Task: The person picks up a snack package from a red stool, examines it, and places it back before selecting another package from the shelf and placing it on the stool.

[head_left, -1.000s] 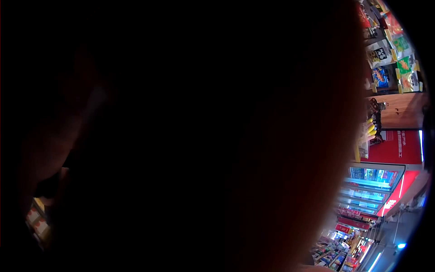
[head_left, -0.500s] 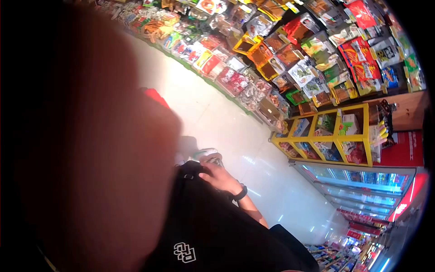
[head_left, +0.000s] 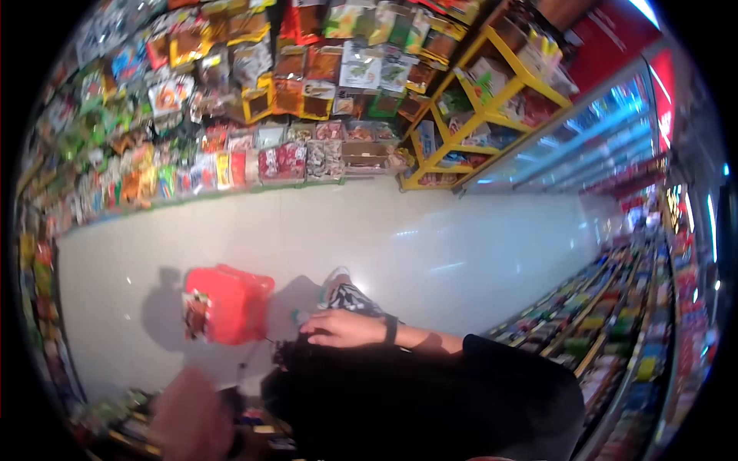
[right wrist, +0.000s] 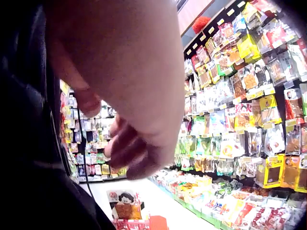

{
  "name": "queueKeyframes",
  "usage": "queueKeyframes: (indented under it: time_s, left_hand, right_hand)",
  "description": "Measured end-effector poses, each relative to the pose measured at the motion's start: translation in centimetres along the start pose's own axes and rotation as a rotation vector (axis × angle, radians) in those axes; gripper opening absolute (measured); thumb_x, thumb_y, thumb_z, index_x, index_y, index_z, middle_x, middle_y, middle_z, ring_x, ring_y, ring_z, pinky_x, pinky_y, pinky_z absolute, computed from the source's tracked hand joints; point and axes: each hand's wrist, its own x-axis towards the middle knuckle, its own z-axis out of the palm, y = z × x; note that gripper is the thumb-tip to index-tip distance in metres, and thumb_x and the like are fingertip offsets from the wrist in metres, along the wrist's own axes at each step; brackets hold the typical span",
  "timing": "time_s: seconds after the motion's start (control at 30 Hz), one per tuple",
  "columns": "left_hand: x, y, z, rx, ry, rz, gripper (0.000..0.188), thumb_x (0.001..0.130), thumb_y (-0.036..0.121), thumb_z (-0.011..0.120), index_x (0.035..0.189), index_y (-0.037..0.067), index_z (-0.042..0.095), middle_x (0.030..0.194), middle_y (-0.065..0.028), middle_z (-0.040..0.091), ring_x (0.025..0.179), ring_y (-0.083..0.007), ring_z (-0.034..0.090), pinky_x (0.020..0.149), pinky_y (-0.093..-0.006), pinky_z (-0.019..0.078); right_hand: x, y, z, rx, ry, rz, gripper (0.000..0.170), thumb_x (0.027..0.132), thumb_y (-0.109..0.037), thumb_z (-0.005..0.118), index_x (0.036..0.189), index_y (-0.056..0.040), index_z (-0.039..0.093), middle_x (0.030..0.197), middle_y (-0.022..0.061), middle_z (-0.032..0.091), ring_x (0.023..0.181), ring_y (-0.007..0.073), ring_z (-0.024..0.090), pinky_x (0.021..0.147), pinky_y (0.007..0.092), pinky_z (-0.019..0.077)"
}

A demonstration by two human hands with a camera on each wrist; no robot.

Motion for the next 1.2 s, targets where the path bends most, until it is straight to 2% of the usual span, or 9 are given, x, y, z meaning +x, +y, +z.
queueKeyframes:
  time_s: [0.1, 0.17, 0.37, 0.53, 0.7, 0.77, 0.87, 0.93, 1.2]
  left_hand:
    - [-1.9, 4.5, 5.6, -0.317, -0.384, -0.203, 0.013, 0.084, 0.017, 0.044, 0.080, 0.004, 0.044, 0.077, -0.0068, 0.046, 0.072, -0.0180, 0.045, 0.068, -0.0286, 0.0396]
    - [-3.4, 7.3, 8.9, -0.781, -0.471, -0.326, 0.018, 0.089, 0.017, 0.045, 0.078, 0.004, 0.038, 0.077, -0.0075, 0.042, 0.072, -0.0167, 0.041, 0.070, -0.0295, 0.0379]
    - [-4.3, 12.6, 9.1, -1.796, -0.893, -0.294, 0.035, 0.086, 0.039, 0.054, 0.075, 0.008, 0.042, 0.070, -0.0037, 0.043, 0.065, -0.0158, 0.042, 0.061, -0.0305, 0.0355]
    - [-4.4, 12.2, 9.8, -1.978, -1.142, -0.216, 0.027, 0.086, 0.030, 0.055, 0.081, 0.003, 0.050, 0.075, -0.0076, 0.050, 0.067, -0.0200, 0.047, 0.067, -0.0310, 0.0391]
    - [-3.6, 10.0, 9.2, -1.582, -0.765, -0.109, 0.028, 0.087, 0.033, 0.054, 0.081, 0.005, 0.050, 0.072, -0.0076, 0.048, 0.064, -0.0205, 0.047, 0.057, -0.0308, 0.0392]
    - [-2.6, 9.9, 8.1, -1.609, -0.789, -0.267, 0.036, 0.085, 0.041, 0.055, 0.070, 0.011, 0.042, 0.067, -0.0004, 0.042, 0.064, -0.0149, 0.042, 0.060, -0.0260, 0.0327]
    - [-2.2, 9.2, 7.1, -0.693, -0.061, -0.806, 0.039, 0.089, 0.043, 0.047, 0.067, 0.013, 0.037, 0.063, 0.0016, 0.036, 0.059, -0.0120, 0.036, 0.058, -0.0232, 0.0294]
    - [-0.1, 11.5, 7.2, -1.756, -0.320, -0.561, 0.039, 0.091, 0.043, 0.041, 0.066, 0.013, 0.034, 0.061, 0.0030, 0.030, 0.056, -0.0101, 0.031, 0.056, -0.0237, 0.0277]
    - [1.1, 9.3, 6.3, -1.946, -0.222, -0.478, 0.037, 0.093, 0.039, 0.039, 0.073, 0.009, 0.039, 0.063, -0.0004, 0.035, 0.062, -0.0119, 0.035, 0.061, -0.0244, 0.0309]
  right_hand:
    - [0.7, -2.7, -0.2, 0.160, 0.142, -0.015, 0.035, 0.083, -0.023, 0.059, 0.109, -0.0015, 0.050, 0.088, 0.0125, 0.056, 0.084, 0.0266, 0.057, 0.074, 0.0345, 0.0461]
    - [1.2, -2.9, -0.8, 0.572, -0.129, -0.193, 0.069, 0.075, -0.022, 0.071, 0.129, -0.0033, 0.033, 0.110, 0.0091, 0.053, 0.101, 0.0174, 0.050, 0.087, 0.0308, 0.0398]
    - [1.4, -5.5, 1.4, 0.577, -0.252, -0.349, 0.051, 0.079, -0.023, 0.066, 0.118, -0.0013, 0.042, 0.105, 0.0095, 0.051, 0.097, 0.0195, 0.048, 0.086, 0.0300, 0.0389]
    - [1.0, -5.7, 2.3, 0.455, -0.162, -0.381, 0.056, 0.080, -0.028, 0.064, 0.122, -0.0007, 0.040, 0.109, 0.0139, 0.051, 0.102, 0.0241, 0.049, 0.089, 0.0316, 0.0378]
    - [0.4, -6.5, 2.3, 0.372, -0.042, -0.410, 0.061, 0.081, -0.034, 0.063, 0.126, -0.0002, 0.038, 0.114, 0.0182, 0.052, 0.106, 0.0287, 0.050, 0.093, 0.0333, 0.0368]
    - [-0.3, -8.3, -0.2, 0.487, -0.149, -0.245, 0.050, 0.083, -0.028, 0.061, 0.121, 0.0001, 0.045, 0.114, 0.0177, 0.053, 0.105, 0.0297, 0.050, 0.089, 0.0346, 0.0395]
    - [-0.4, -9.1, -0.6, 0.481, 0.003, -0.457, 0.034, 0.088, -0.018, 0.055, 0.115, 0.0026, 0.050, 0.113, 0.0182, 0.054, 0.103, 0.0326, 0.051, 0.087, 0.0370, 0.0412]
    - [-0.4, -9.1, -0.4, 0.406, 0.064, -0.507, 0.034, 0.087, -0.017, 0.057, 0.113, 0.0027, 0.051, 0.111, 0.0181, 0.055, 0.101, 0.0322, 0.053, 0.084, 0.0368, 0.0432]
    - [-0.4, -8.3, 2.0, 0.348, 0.361, -0.376, 0.032, 0.079, -0.016, 0.066, 0.104, 0.0019, 0.056, 0.096, 0.0157, 0.062, 0.082, 0.0276, 0.062, 0.069, 0.0324, 0.0494]
